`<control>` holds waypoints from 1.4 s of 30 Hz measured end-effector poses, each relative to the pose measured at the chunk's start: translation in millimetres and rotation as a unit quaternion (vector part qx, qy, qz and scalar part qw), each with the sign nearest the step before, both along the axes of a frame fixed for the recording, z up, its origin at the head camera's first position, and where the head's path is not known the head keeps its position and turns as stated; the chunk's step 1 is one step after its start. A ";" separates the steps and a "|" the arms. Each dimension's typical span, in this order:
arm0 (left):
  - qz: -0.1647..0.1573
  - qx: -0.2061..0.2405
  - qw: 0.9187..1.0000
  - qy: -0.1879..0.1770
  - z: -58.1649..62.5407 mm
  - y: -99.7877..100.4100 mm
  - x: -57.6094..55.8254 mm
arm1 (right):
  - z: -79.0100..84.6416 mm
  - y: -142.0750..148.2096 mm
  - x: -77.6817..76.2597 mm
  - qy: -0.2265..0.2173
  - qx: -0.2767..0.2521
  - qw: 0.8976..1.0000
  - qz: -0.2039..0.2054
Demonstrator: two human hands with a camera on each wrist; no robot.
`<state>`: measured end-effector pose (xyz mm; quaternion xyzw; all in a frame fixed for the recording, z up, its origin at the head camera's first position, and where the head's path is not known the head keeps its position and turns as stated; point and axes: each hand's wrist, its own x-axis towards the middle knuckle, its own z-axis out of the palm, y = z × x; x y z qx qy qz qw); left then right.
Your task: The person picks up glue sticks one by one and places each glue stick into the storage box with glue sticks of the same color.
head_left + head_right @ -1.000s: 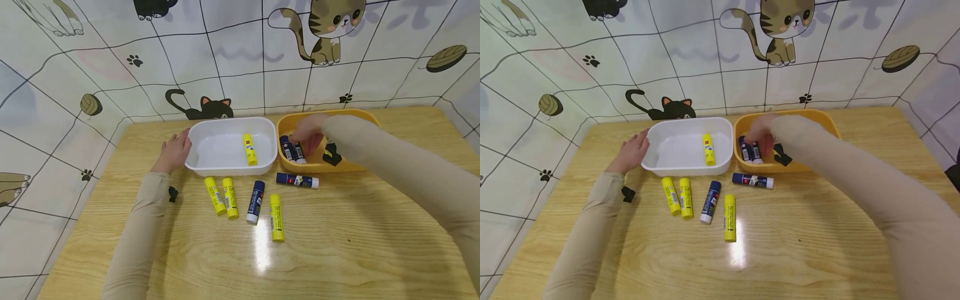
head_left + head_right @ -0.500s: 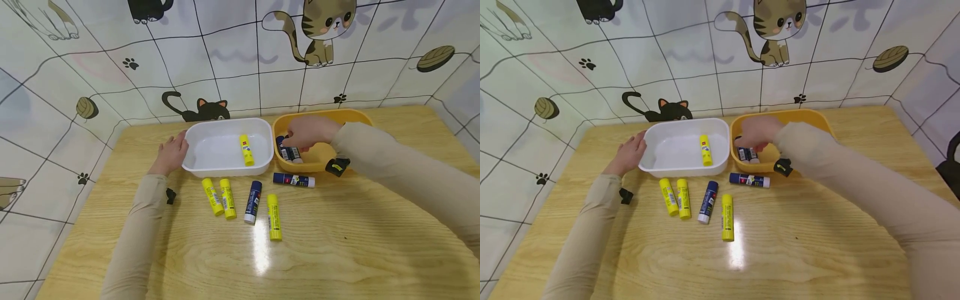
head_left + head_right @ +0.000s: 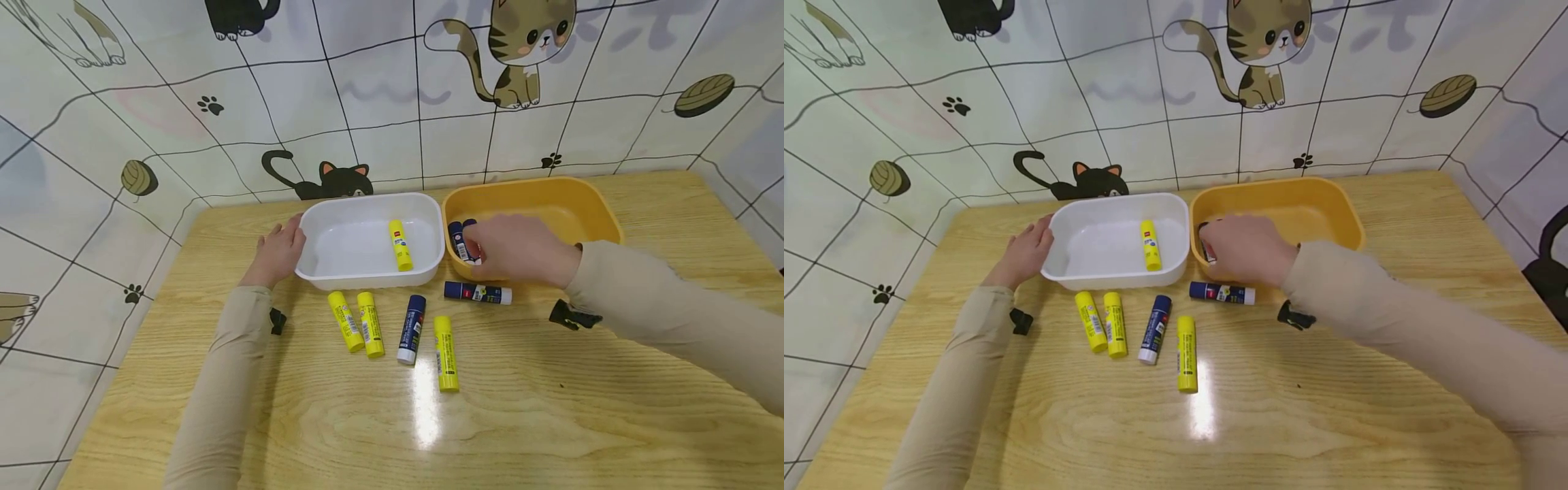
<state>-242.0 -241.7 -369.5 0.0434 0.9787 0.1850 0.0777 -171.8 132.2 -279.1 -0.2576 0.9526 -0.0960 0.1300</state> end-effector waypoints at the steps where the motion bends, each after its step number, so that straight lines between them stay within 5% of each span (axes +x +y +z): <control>1: -0.001 0.000 1.000 0.000 0.1 -0.2 -0.1 | -1.8 0.4 4.4 0.005 0.002 1.000 0.003; 7: -0.002 0.001 1.000 0.005 -1.2 -2.7 -2.6 | -12.8 0.9 26.0 0.007 0.035 0.999 0.015; 15: -0.003 0.000 1.000 0.002 -1.8 -3.2 -2.6 | -40.7 -0.1 45.4 0.084 0.064 0.994 0.037; 23: -0.003 0.003 1.000 0.002 -1.3 -3.0 -1.7 | -62.5 -0.9 49.9 0.146 0.029 0.987 0.067; 33: -0.004 0.003 1.000 -0.007 0.2 -2.5 -0.3 | -81.0 -6.5 49.7 0.207 0.046 0.975 0.071; 42: -0.005 0.006 1.000 -0.001 -1.3 -1.8 -1.4 | -90.2 -8.7 47.0 0.150 0.011 0.986 0.072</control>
